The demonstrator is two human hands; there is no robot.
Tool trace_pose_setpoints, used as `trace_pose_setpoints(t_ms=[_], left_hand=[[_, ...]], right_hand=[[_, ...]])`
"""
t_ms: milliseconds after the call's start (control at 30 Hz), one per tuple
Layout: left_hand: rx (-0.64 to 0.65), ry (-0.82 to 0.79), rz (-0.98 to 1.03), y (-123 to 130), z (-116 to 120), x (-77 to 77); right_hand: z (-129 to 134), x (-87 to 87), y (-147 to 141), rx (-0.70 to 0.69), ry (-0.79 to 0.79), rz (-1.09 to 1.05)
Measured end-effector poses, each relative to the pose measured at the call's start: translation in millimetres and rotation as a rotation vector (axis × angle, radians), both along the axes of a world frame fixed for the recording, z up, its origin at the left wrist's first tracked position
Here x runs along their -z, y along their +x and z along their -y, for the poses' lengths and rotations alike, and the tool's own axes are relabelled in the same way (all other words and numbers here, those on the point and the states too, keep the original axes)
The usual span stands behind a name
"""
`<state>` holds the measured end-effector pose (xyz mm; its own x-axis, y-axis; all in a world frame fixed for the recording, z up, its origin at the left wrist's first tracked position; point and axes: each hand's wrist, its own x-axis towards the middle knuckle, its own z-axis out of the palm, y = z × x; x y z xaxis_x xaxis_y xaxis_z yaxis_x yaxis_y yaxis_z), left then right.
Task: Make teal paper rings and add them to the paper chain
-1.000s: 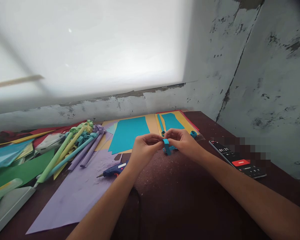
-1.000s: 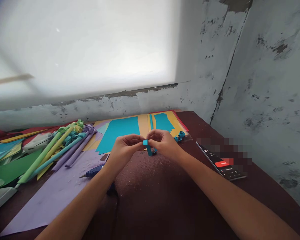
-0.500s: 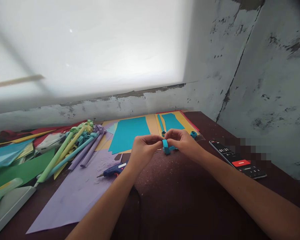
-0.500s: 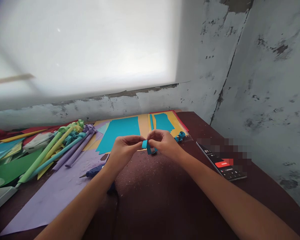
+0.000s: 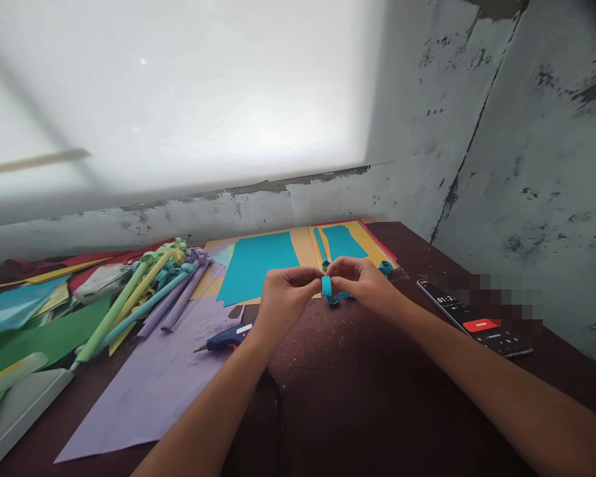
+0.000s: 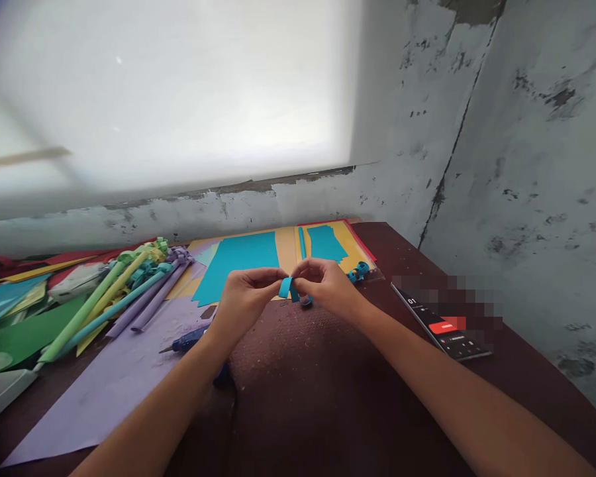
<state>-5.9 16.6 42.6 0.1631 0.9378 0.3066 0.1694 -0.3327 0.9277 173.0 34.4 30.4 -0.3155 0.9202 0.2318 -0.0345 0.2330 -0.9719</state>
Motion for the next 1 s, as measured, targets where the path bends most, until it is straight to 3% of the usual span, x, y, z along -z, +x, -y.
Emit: trace_pose_setpoints(t_ms=[1000], left_hand=[[0.061, -0.136, 0.1, 1.8, 0.5, -1.8]], right_hand=[[1.5, -2.1, 0.8, 0.049, 0.056, 0.052]])
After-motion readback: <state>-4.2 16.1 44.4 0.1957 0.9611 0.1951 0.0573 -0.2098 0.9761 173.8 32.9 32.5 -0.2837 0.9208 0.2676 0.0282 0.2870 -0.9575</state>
